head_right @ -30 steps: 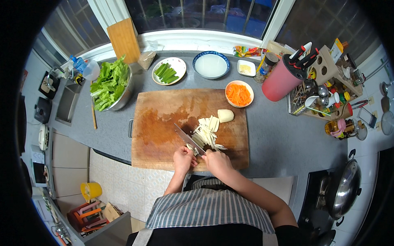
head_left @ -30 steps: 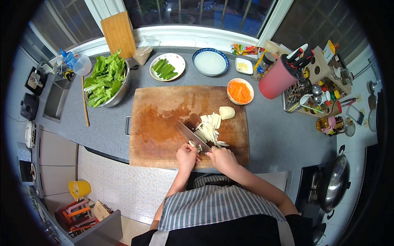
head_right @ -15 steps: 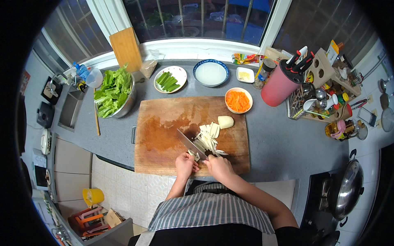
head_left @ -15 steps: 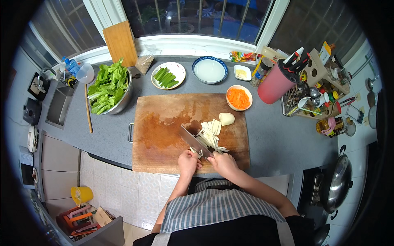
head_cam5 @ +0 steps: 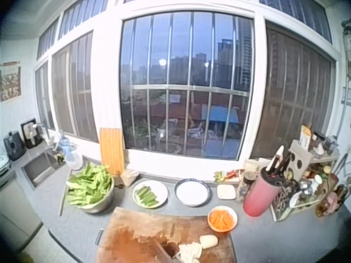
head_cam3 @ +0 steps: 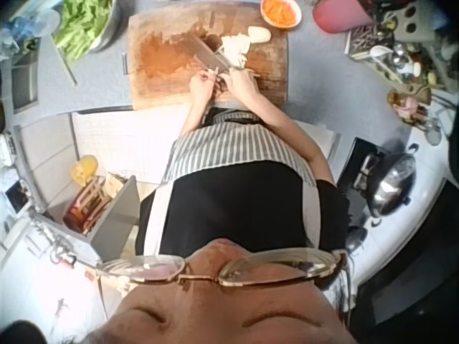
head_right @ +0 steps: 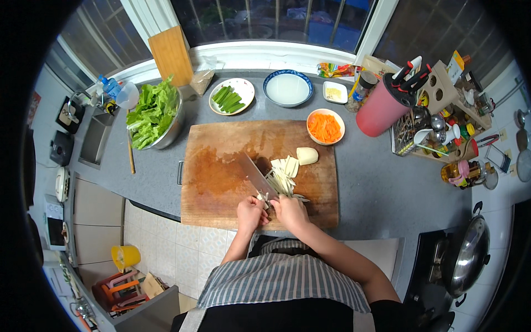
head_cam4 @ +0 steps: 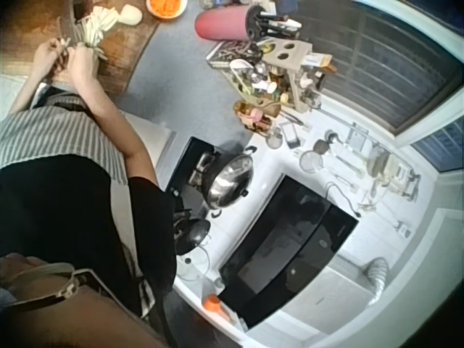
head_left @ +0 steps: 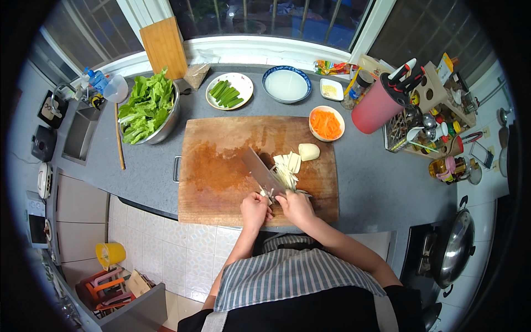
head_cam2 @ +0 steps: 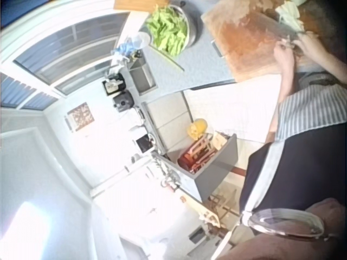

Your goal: The person slices a carrot into thin strips on a wooden cutting board, then transfers the pieces into a small bowl. Next, the person slices a white root vegetable into thin strips on the same board.

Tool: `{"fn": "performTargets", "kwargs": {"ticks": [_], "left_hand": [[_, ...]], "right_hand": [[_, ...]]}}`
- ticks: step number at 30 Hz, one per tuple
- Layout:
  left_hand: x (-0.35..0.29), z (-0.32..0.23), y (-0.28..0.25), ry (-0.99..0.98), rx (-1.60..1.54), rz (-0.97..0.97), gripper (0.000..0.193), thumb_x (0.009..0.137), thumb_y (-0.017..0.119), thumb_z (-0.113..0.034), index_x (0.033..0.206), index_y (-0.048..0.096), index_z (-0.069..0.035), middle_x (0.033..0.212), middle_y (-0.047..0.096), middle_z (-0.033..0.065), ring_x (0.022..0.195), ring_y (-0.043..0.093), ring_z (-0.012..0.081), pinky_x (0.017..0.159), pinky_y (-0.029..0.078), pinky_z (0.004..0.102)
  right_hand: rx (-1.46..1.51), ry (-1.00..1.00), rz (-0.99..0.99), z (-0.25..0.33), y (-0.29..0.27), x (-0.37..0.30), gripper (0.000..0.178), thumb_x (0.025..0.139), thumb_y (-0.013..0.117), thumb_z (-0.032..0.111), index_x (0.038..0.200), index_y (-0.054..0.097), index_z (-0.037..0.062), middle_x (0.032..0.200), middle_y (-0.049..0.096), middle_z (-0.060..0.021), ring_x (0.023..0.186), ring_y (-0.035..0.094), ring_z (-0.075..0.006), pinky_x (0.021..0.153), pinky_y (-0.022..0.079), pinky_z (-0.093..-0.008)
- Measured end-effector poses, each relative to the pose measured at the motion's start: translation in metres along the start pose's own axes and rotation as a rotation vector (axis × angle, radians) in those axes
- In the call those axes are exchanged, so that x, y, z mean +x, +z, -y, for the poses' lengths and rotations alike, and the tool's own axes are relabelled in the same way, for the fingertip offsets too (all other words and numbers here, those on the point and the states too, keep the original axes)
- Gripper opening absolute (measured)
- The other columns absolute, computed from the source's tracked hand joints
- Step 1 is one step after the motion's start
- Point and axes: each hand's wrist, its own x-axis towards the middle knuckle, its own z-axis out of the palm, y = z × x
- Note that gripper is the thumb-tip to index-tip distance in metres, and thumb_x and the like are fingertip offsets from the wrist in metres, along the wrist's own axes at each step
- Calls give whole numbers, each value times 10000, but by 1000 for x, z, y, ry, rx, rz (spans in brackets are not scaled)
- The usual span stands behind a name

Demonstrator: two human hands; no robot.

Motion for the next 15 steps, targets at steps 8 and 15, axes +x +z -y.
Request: {"fn": "performTargets", "kwargs": {"ticks": [8, 15], "left_hand": [[-3, 12, -1, 19, -76, -11, 177, 901, 532, -82, 747, 506, 2, 566, 595, 113, 403, 584, 170, 340, 448, 274], [-1, 4, 3, 29, 92, -12, 163, 859, 532, -41, 706, 522, 14, 527, 592, 110, 392, 588, 172, 340, 445, 284]], "right_hand": [[-72, 59, 133, 6, -26, -15, 299, 909, 554, 309, 868, 599, 16, 725, 635, -236, 718, 633, -422, 656, 505, -502], [-113, 72, 142, 12, -14, -17, 341, 910, 555, 324, 832, 588, -6, 712, 626, -244, 695, 627, -430, 633, 500, -516]]}}
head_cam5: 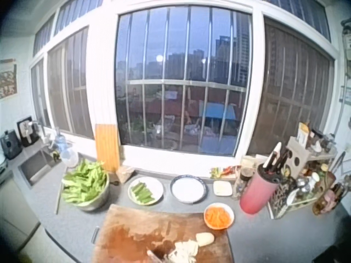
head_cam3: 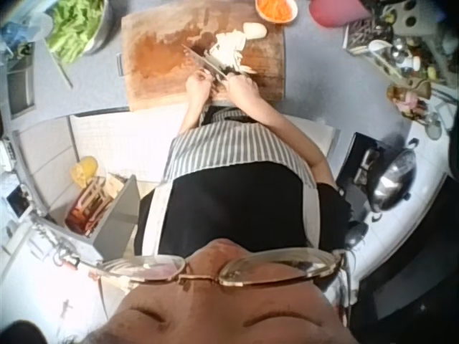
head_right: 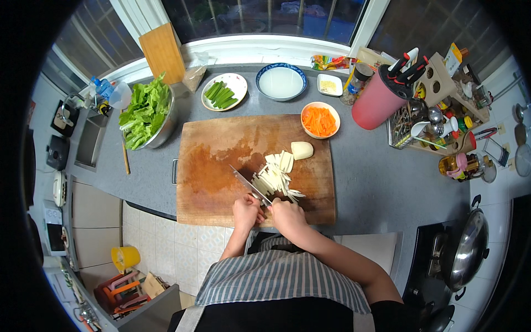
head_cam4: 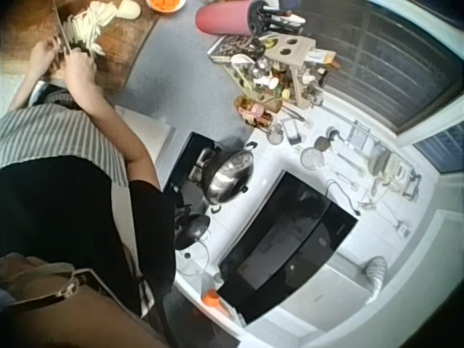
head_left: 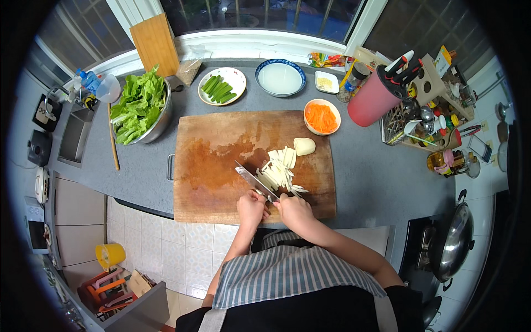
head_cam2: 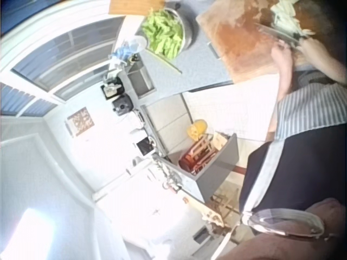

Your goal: The person slices a carrot into thin strips on a wooden cutting board, then transfers the pieces into a small bowl. Next, the person slices a white root vegetable into thin strips on the same board.

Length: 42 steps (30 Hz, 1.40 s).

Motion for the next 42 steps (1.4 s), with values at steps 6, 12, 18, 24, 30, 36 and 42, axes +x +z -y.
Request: {"fn": "performTargets", "kwargs": {"ticks": [6, 12, 18, 24, 30, 36, 42], "left_hand": [[0, 5, -3, 5, -66, 9, 154, 856, 527, -51, 720, 517, 19, 535, 591, 125, 383, 573, 175, 326, 432, 282], [-2, 4, 1, -4, -17, -17, 169, 828, 568, -44, 672, 529, 8, 527, 601, 102, 390, 593, 166, 342, 447, 279], [7, 7, -2, 69, 255, -3, 161, 800, 613, -105, 689, 601, 11, 560, 628, 135, 458, 623, 234, 504, 512, 352], [50, -66, 9, 350, 561, -229, 195, 817, 623, -223, 814, 673, -35, 738, 659, 178, 735, 651, 353, 672, 495, 428], [101, -103, 60, 74, 1103, -41, 467, 751, 696, -481, 1035, 704, -110, 1079, 677, 126, 1039, 631, 221, 847, 496, 372], [106, -109, 82, 89, 996, 146, 397, 702, 735, -376, 984, 725, -97, 913, 707, 117, 903, 677, 251, 761, 521, 382], [125, -98, 78, 190, 740, 235, 289, 711, 741, -227, 885, 702, 0, 798, 689, 134, 731, 660, 241, 681, 515, 338]], "right_hand": [[75, -25, -84, -8, 4, 1, 322, 903, 566, 314, 835, 588, -1, 679, 616, -245, 662, 622, -431, 609, 502, -503], [16, 13, 54, 0, -8, -6, 313, 911, 547, 320, 854, 598, 16, 747, 643, -225, 745, 637, -414, 677, 505, -500], [125, 16, -47, -12, 6, 1, 306, 907, 561, 308, 852, 598, 10, 756, 647, -225, 694, 645, -396, 644, 512, -490], [511, 64, -330, -43, -36, -5, 288, 902, 611, 246, 894, 609, -42, 730, 648, -208, 637, 647, -311, 584, 493, -387], [524, 30, -495, -70, -48, -8, 272, 896, 606, 240, 875, 608, -31, 701, 626, -218, 658, 635, -383, 581, 482, -422], [563, 118, -479, -83, -51, -19, 294, 895, 610, 266, 860, 604, -25, 652, 595, -219, 599, 614, -374, 543, 458, -411], [570, 115, -454, -87, -48, -21, 301, 897, 606, 272, 868, 603, -28, 661, 601, -219, 604, 617, -371, 547, 462, -406]]}}
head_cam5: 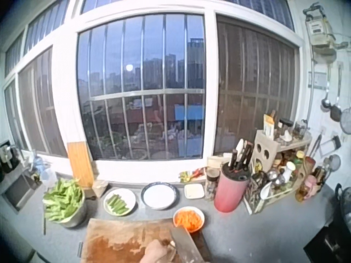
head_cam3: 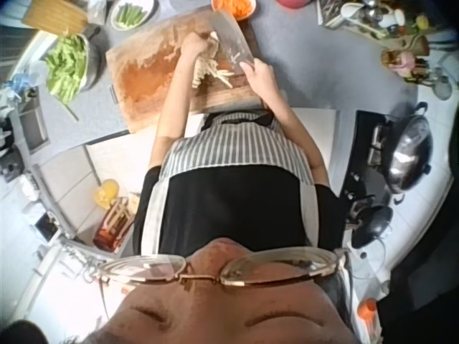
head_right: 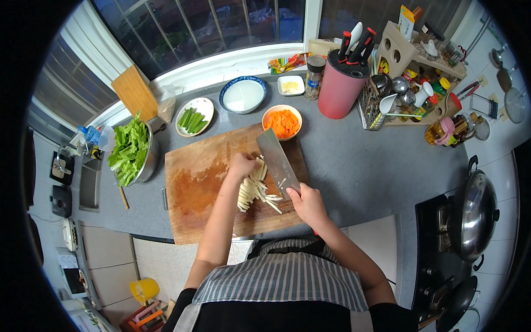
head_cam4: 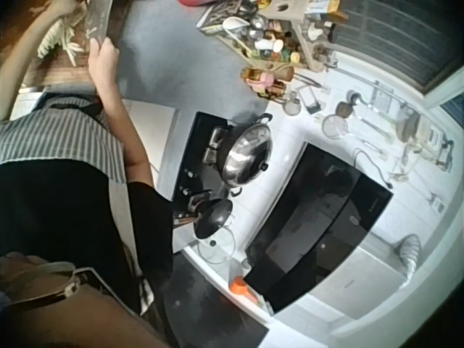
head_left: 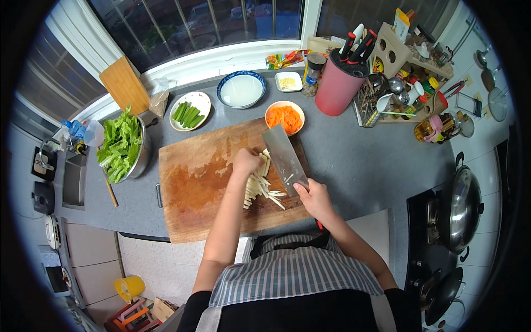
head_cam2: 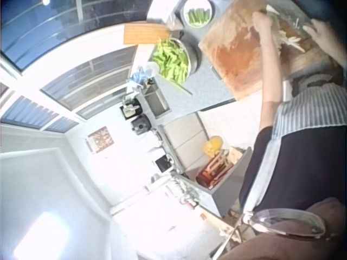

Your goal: The person slices a carrot into thin strips on a wooden cutting board, then transfers the pieces into a small bowl. Next, the person slices a white root vegetable into thin strips on the same board.

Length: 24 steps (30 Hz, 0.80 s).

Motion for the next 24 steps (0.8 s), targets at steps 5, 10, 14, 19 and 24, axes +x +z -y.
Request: {"fn": "performTargets", "kwargs": {"ticks": [5, 10, 14, 19, 24], "left_hand": [[-44, 6, -83, 13, -666, -135, 223, 788, 684, -55, 1000, 639, -5, 823, 667, 99, 692, 625, 168, 596, 486, 271], [-89, 36, -127, 215, -721, -278, 188, 811, 677, -16, 995, 651, 13, 859, 661, 49, 721, 582, 104, 648, 471, 230], [-109, 55, -87, 380, -549, -579, 173, 806, 686, -14, 973, 646, -6, 880, 645, 41, 772, 575, 111, 702, 465, 254], [-135, 55, -47, 516, -139, -822, 239, 699, 647, 86, 914, 621, -16, 899, 584, 99, 816, 529, 226, 736, 448, 318], [-139, 74, 8, 703, 115, -689, 273, 658, 658, 42, 909, 621, -58, 1007, 562, 109, 928, 511, 313, 764, 457, 394]], "right_hand": [[-115, 55, 246, 10, -3, -10, 299, 901, 596, 289, 872, 614, -8, 692, 628, -209, 625, 632, -357, 579, 484, -418], [-408, -29, 605, 19, 23, -22, 279, 909, 575, 293, 880, 628, 22, 801, 659, -200, 714, 655, -380, 664, 518, -461], [-466, 63, 665, 28, 31, -12, 299, 941, 528, 281, 939, 608, -7, 821, 656, -208, 706, 662, -363, 640, 536, -450], [-574, 22, 385, 23, 21, 2, 269, 936, 529, 268, 916, 602, 10, 794, 657, -222, 740, 656, -385, 679, 528, -476], [-530, 16, 353, 25, 22, 2, 270, 918, 544, 279, 892, 605, 17, 781, 649, -230, 759, 641, -409, 696, 512, -492]]}}
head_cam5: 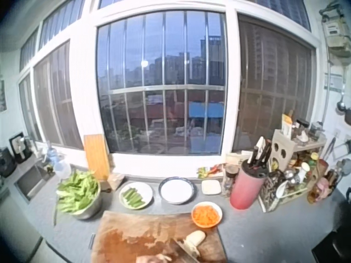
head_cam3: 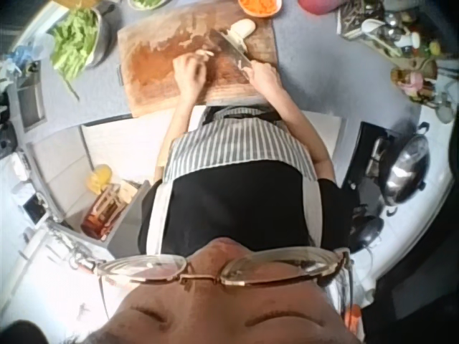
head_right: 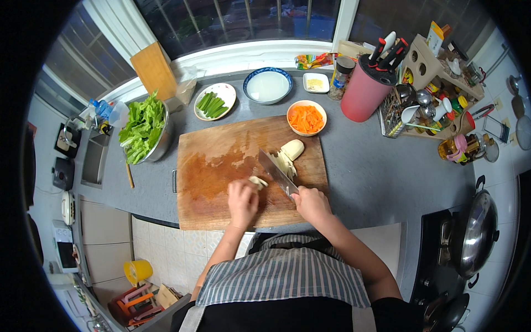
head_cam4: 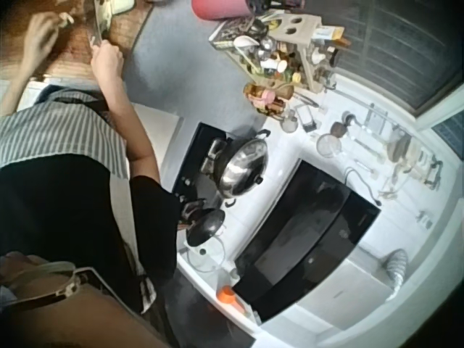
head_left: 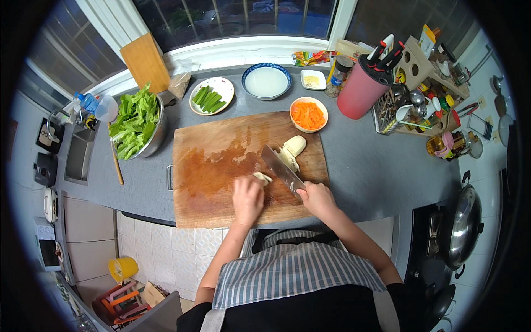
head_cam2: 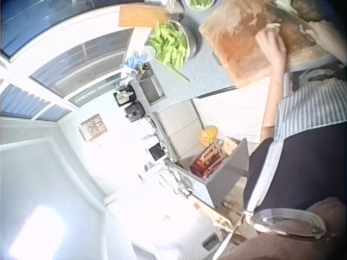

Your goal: The person slices a carrot into thin strips on a wooden cutting board, then transfers the pieces into a small bowl. Next, the person slices a white root vegetable into thin strips on the same board.

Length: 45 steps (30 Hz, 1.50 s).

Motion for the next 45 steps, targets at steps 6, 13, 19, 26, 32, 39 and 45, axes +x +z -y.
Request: {"fn": "performTargets", "kwargs": {"ticks": [6, 13, 19, 26, 32, 39, 45], "left_hand": [[-33, -11, -6, -194, -156, 46, 325, 710, 686, 5, 1022, 621, -56, 1062, 533, 133, 986, 532, 322, 820, 475, 391], [-26, -11, 15, -667, -236, 59, 377, 765, 700, -26, 1109, 550, 16, 983, 538, 151, 756, 577, 237, 688, 487, 341], [-30, 2, 35, -922, -555, 39, 333, 774, 690, -8, 1057, 518, 22, 924, 570, 119, 681, 606, 187, 645, 504, 305], [-17, -7, 36, -889, -424, -77, 372, 761, 676, 38, 1084, 493, 21, 832, 607, 100, 717, 612, 165, 657, 506, 277], [-5, 28, 4, -1159, -935, -133, 448, 767, 634, 82, 1179, 459, 63, 900, 648, 118, 736, 627, 153, 633, 507, 244], [5, 1, 4, -1270, -1130, 11, 314, 770, 667, 33, 1068, 577, -5, 906, 656, 82, 721, 642, 159, 604, 531, 233], [8, -6, 26, -793, -162, 222, 312, 731, 735, -81, 983, 562, -18, 814, 646, 115, 691, 643, 261, 633, 508, 357]], "right_hand": [[-60, -18, -7, 3, 8, -7, 272, 916, 545, 292, 888, 605, 28, 777, 651, -230, 750, 642, -412, 687, 509, -499], [-104, -39, -10, 7, 10, -13, 274, 917, 543, 294, 881, 606, 30, 747, 651, -220, 720, 648, -402, 676, 510, -499], [-130, -85, 14, 10, 13, -19, 270, 925, 531, 275, 867, 601, 20, 701, 643, -218, 690, 651, -393, 633, 519, -489], [-90, -84, 4, 17, 22, -23, 253, 925, 528, 240, 864, 589, 3, 689, 639, -224, 686, 655, -390, 623, 526, -489], [-20, -104, 31, 29, 21, -21, 253, 922, 527, 239, 870, 593, 1, 710, 639, -242, 698, 651, -411, 652, 526, -500], [1, -11, -1, 12, 14, -12, 261, 911, 542, 268, 871, 615, 20, 742, 643, -241, 721, 644, -416, 678, 514, -509], [-56, -36, -13, 11, 18, -11, 247, 900, 559, 256, 858, 592, 15, 721, 631, -243, 703, 630, -427, 654, 504, -518]]}}
